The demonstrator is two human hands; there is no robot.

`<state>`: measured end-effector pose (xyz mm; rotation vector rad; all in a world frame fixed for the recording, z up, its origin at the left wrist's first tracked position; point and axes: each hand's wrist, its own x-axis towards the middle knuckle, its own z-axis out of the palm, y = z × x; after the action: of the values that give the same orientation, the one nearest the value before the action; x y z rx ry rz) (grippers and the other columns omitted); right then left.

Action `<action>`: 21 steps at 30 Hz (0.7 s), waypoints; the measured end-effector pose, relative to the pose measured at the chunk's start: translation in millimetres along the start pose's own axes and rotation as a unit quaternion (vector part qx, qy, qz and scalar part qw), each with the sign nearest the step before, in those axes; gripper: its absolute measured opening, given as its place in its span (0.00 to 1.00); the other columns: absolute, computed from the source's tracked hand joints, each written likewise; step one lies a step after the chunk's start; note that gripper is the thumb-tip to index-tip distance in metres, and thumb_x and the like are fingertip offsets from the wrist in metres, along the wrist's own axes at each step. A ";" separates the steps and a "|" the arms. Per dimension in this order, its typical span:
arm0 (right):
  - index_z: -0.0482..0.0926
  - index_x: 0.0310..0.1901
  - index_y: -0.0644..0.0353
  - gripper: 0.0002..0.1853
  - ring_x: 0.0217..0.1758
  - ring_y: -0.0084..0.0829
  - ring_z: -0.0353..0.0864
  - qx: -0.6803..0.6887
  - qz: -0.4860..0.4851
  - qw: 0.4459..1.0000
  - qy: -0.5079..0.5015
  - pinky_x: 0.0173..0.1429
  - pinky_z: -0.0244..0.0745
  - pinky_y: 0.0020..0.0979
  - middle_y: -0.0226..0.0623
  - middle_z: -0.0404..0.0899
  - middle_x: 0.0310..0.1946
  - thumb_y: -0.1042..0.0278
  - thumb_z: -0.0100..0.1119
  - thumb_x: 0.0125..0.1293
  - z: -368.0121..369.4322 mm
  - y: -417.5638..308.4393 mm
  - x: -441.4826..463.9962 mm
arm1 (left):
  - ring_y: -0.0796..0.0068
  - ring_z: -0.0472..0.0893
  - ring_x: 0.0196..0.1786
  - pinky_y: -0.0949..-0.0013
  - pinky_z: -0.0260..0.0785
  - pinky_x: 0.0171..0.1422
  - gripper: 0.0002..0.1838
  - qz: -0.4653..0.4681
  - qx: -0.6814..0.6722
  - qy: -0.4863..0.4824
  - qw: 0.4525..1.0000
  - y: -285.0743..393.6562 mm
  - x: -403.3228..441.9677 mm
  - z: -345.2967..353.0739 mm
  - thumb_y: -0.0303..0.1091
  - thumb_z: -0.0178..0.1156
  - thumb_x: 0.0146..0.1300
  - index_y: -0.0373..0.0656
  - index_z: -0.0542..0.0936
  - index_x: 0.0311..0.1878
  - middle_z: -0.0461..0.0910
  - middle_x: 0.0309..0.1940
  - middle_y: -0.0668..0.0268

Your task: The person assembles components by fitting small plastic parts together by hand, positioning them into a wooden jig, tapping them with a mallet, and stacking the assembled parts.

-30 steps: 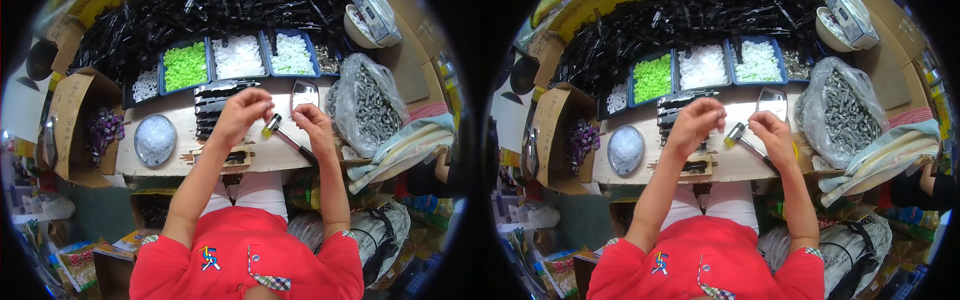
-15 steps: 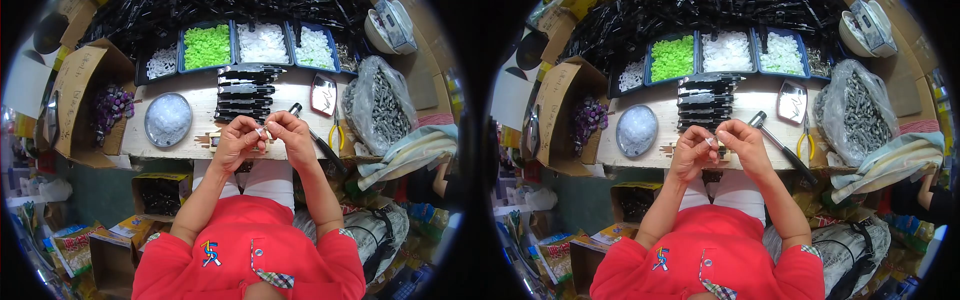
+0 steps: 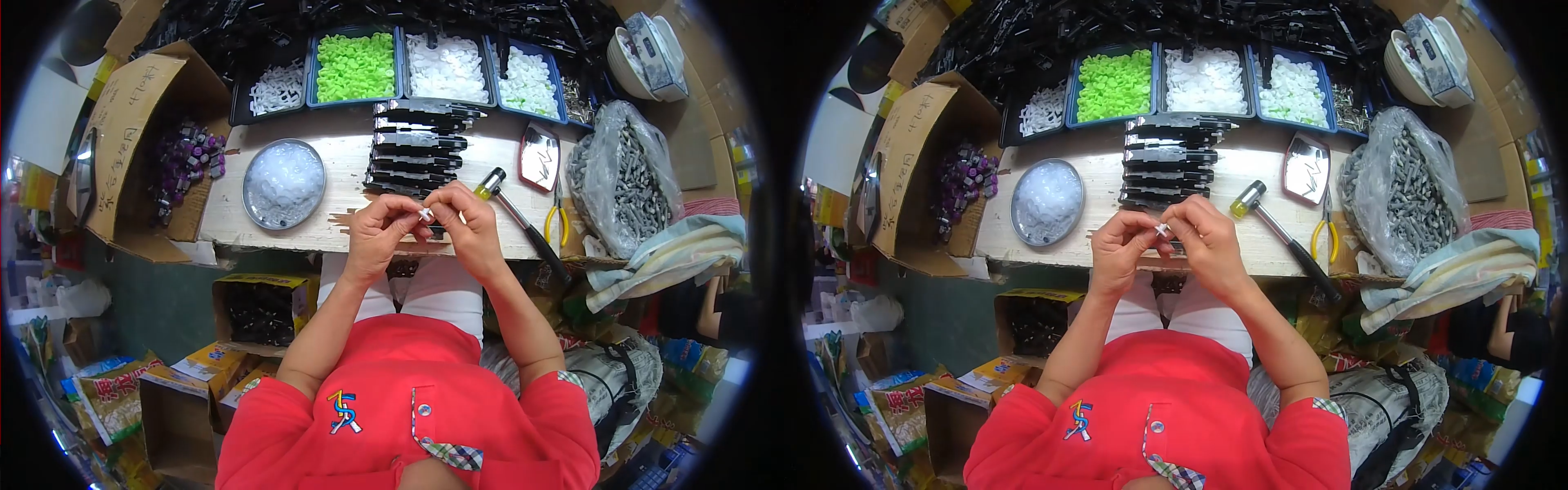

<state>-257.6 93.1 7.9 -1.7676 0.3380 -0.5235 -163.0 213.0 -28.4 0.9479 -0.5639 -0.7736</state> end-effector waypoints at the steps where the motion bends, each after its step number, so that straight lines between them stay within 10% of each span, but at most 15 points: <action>1: 0.76 0.35 0.65 0.03 0.31 0.24 0.70 0.000 0.000 1.000 -0.002 0.39 0.66 0.24 0.31 0.74 0.30 0.76 0.54 0.61 0.4 1.5 1.1 | 0.77 0.81 0.34 0.76 0.75 0.38 0.06 0.000 -0.001 0.002 1.000 -0.5 -0.9 -0.5 0.22 0.55 0.61 0.37 0.76 0.41 0.80 0.33 0.64; 3: 0.77 0.35 0.64 0.04 0.33 0.31 0.72 -0.184 -0.140 0.973 0.017 0.39 0.66 0.28 0.36 0.74 0.29 0.78 0.56 0.57 1.0 5.6 3.2 | 0.78 0.80 0.34 0.77 0.75 0.38 0.06 0.025 0.061 0.017 0.998 -1.7 -2.9 -1.3 0.21 0.55 0.61 0.37 0.75 0.41 0.80 0.33 0.64; 16: 0.77 0.30 0.60 0.07 0.30 0.32 0.72 -0.302 -0.227 0.924 0.061 0.38 0.59 0.31 0.31 0.75 0.26 0.78 0.64 0.48 10.5 -3.2 -2.6 | 0.79 0.78 0.34 0.76 0.72 0.39 0.05 0.083 0.171 0.058 0.980 -6.2 -7.9 -3.9 0.23 0.57 0.61 0.37 0.76 0.40 0.79 0.35 0.63; 21: 0.74 0.30 0.58 0.07 0.31 0.32 0.69 -0.355 -0.238 0.904 0.005 0.36 0.56 0.33 0.31 0.73 0.26 0.77 0.62 0.49 9.6 7.8 -2.9 | 0.66 0.76 0.44 0.66 0.64 0.47 0.08 0.260 0.481 0.056 0.836 1.3 -5.6 -21.2 0.22 0.62 0.49 0.42 0.79 0.34 0.79 0.37 0.66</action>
<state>-254.8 100.5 -2.0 -2.5870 0.0940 -0.8242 -150.6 228.4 -37.9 1.6454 -1.0908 0.1270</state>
